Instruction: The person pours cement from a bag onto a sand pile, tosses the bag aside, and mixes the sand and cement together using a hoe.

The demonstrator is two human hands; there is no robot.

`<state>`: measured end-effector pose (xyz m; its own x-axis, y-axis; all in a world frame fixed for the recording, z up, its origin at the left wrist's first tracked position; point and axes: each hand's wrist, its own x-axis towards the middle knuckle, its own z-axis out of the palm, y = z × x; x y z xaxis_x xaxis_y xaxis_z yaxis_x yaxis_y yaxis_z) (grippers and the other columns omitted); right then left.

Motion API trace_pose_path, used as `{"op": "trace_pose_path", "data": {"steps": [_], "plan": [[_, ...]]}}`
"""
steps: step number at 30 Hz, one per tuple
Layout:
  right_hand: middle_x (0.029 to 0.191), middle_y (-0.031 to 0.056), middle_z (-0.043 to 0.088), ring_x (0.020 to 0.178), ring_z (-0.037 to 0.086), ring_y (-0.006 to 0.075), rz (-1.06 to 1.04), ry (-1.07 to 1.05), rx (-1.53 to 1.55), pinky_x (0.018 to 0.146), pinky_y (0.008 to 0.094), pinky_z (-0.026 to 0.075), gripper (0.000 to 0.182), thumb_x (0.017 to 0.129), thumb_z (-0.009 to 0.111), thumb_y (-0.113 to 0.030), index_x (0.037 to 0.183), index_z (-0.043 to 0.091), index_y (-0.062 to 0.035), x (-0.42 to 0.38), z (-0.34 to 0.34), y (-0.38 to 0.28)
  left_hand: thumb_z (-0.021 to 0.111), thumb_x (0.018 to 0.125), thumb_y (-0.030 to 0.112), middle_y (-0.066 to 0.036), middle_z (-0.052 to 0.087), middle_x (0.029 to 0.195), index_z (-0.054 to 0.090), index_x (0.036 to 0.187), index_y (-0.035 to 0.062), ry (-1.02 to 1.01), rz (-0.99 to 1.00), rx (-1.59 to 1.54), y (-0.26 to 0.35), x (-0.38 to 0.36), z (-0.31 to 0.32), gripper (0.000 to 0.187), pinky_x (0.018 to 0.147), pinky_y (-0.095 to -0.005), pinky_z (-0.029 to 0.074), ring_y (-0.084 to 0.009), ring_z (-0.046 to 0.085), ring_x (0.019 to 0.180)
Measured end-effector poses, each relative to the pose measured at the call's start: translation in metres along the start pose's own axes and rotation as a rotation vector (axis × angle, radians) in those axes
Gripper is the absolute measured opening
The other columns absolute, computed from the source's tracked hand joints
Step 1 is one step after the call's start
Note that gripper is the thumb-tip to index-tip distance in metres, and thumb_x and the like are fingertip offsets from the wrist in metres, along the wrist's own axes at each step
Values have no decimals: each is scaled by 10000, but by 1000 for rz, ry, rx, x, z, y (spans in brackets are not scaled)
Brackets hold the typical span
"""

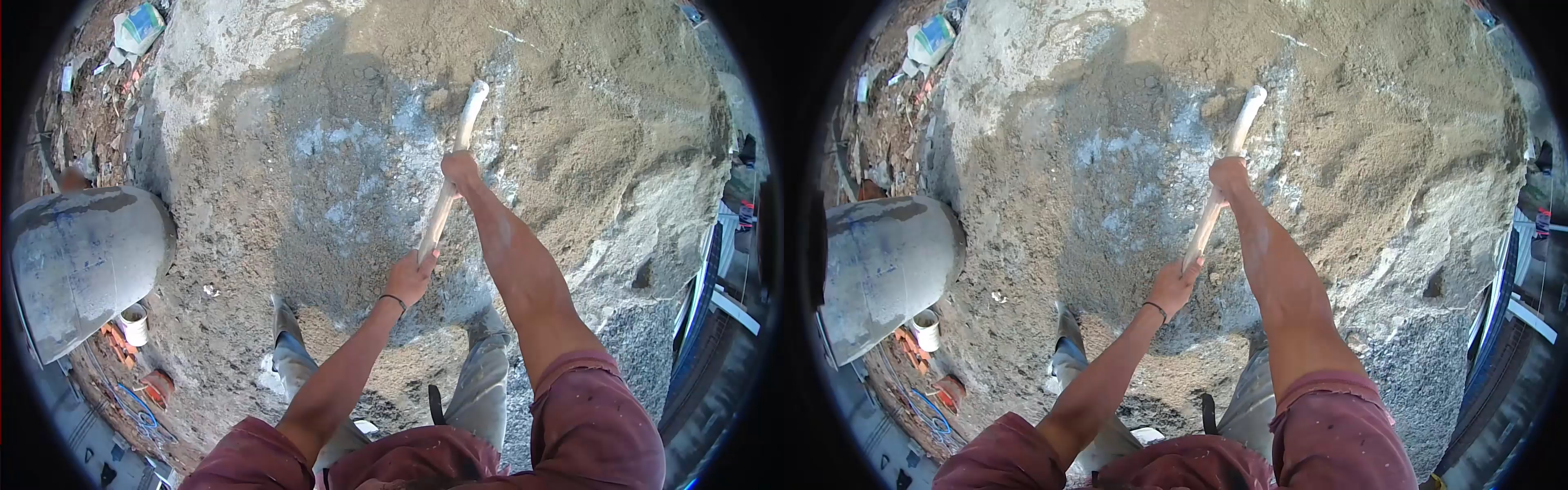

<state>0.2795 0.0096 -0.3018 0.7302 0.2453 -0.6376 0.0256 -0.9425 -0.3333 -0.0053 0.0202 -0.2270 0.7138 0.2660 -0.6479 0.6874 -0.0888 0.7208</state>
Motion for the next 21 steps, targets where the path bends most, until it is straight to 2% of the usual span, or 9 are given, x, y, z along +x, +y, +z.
{"op": "trace_pose_path", "data": {"steps": [2,6,8,9,10,11,14,18,21], "plan": [[930,299,722,814,748,398,180,63,388,683,450,609,369,914,561,-201,961,699,137,-36,13,12,479,1027,632,-144,574,666,593,926,4,29,21,41,-28,-75,3,646,593,-467,461,-309,578,592],[796,274,712,756,742,396,298,224,492,700,477,585,395,891,619,-249,904,690,139,-182,72,13,533,1043,516,-138,596,681,613,978,26,-133,-108,-36,-51,-223,-56,501,600,-426,472,-282,599,609],[843,255,686,722,730,352,330,253,663,630,463,571,434,915,683,-273,1028,612,140,-259,117,38,581,1037,455,-126,609,664,621,998,29,-185,-184,17,-75,-303,-72,429,586,-407,475,-250,623,607],[840,200,661,623,701,310,371,155,786,525,437,549,398,949,695,-239,1046,542,116,-315,114,28,596,1026,462,-136,635,671,636,1025,35,-191,-219,9,-60,-344,-93,428,594,-411,491,-262,665,633],[773,137,610,506,640,265,330,152,863,431,412,519,305,977,669,-186,1013,491,59,-355,141,43,567,1002,558,-218,667,720,641,1077,75,-250,-309,58,-75,-385,-105,494,652,-511,511,-433,686,714],[740,100,544,480,577,227,421,75,990,395,404,527,250,993,642,-142,1047,447,6,-409,121,16,589,989,560,-203,675,725,655,1056,85,-304,-393,147,-81,-420,-120,484,612,-497,509,-416,686,689],[775,131,578,552,650,286,725,-213,1175,477,419,577,267,969,640,-77,1094,433,35,-501,130,12,639,969,536,-156,652,673,657,989,103,-256,-227,262,-128,-509,-152,435,546,-466,505,-382,673,619],[806,155,601,603,681,308,586,-184,1198,532,419,598,256,951,626,-28,1097,436,63,-521,118,-16,708,937,491,-120,626,628,651,863,113,-135,-140,303,-149,-512,-169,389,515,-437,507,-355,660,571],[846,156,595,620,681,284,350,-135,1268,532,405,577,251,951,617,-15,1101,426,50,-436,52,-38,709,944,415,-130,638,649,645,893,89,42,112,227,-125,-403,-150,336,511,-451,495,-373,664,588]]}}
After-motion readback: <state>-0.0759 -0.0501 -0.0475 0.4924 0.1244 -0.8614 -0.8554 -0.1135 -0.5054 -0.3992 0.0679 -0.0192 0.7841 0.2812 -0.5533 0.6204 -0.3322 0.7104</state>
